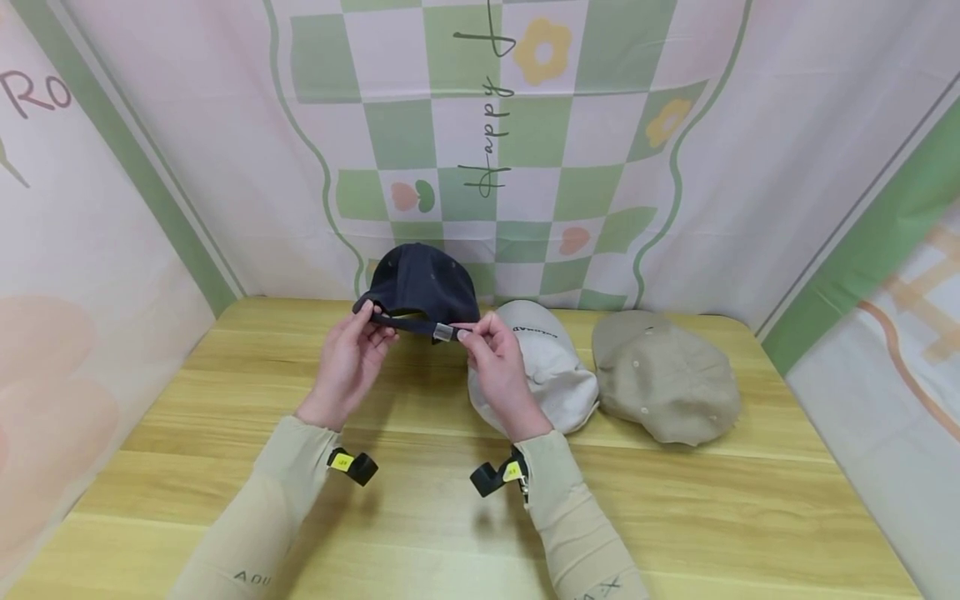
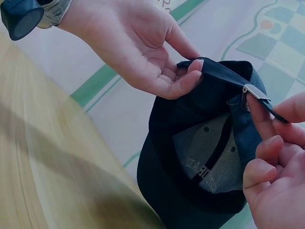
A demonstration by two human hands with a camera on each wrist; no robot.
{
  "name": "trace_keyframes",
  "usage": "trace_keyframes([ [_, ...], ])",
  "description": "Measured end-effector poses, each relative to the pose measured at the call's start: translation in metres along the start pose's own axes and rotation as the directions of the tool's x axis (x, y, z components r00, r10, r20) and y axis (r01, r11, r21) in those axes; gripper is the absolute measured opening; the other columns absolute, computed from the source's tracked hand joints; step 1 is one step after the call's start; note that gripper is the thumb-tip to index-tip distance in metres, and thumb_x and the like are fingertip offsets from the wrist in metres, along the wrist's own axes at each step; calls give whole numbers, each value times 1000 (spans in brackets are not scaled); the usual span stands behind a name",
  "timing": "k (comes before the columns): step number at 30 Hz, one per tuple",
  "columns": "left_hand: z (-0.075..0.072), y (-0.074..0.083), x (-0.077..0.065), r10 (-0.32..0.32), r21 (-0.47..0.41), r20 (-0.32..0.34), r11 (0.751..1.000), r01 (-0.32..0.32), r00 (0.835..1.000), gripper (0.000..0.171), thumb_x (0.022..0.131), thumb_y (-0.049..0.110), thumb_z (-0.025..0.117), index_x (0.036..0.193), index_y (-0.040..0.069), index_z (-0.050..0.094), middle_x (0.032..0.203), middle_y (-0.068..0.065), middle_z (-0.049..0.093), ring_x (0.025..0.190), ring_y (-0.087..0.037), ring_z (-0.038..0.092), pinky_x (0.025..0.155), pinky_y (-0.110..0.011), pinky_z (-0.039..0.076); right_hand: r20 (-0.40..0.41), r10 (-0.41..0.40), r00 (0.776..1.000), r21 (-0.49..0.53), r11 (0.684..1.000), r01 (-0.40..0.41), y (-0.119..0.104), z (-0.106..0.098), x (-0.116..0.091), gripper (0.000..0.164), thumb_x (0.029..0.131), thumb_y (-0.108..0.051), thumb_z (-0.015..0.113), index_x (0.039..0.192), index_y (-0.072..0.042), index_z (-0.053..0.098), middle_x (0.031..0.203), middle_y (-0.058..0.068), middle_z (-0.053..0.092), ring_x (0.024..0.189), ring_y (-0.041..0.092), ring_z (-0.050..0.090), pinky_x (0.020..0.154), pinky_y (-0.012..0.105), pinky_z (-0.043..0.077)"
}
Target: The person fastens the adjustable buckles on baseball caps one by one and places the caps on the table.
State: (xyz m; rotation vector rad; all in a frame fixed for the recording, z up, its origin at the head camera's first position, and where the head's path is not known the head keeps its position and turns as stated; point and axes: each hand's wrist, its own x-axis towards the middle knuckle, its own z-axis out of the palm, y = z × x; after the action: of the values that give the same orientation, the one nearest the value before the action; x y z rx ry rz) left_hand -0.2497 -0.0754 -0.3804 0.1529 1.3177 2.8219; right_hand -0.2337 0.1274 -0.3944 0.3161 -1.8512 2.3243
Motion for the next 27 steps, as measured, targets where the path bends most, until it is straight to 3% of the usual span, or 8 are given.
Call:
trace_keyframes([
  [6,0,-1,0,4,12,33,1000,-4,999,21,111,20,45,107,1,53,101,-8,54,84,-16,58,85,-27,54,10,14,1000,11,1000,-14,0,-1,1,17,102,-3,54,87,-5,47,84,6,64,62,14,40,57,22,31],
  [12,2,-1,-1,23,20,35,1000,-23,999,22,111,20,46,104,1,55,98,-8,56,82,-16,61,83,-27,55,56,54,997,-39,998,-52,-1,-3,1,4,102,-4,56,104,-5,60,86,7,73,63,14,43,57,23,34],
  [17,4,-3,-1,35,5,35,999,-36,999,22,111,17,47,99,1,57,93,-8,58,77,-16,62,80,-26,56,92,57,994,-86,995,-49,1,-3,1,20,101,-1,59,119,5,62,90,20,72,63,14,44,59,23,36],
  [22,5,-5,-1,45,10,41,999,-45,998,22,111,16,47,98,2,57,93,-8,58,77,-16,62,80,-26,56,78,54,996,-85,995,-47,3,-1,2,16,100,1,61,114,8,62,89,23,71,61,14,43,58,24,34],
  [27,6,-8,-1,42,1,45,999,-42,998,22,110,15,47,98,1,57,93,-8,58,76,-15,63,79,-26,56,50,60,997,-88,995,-56,4,2,2,11,100,-3,65,105,5,61,86,15,71,62,16,45,58,23,37],
])
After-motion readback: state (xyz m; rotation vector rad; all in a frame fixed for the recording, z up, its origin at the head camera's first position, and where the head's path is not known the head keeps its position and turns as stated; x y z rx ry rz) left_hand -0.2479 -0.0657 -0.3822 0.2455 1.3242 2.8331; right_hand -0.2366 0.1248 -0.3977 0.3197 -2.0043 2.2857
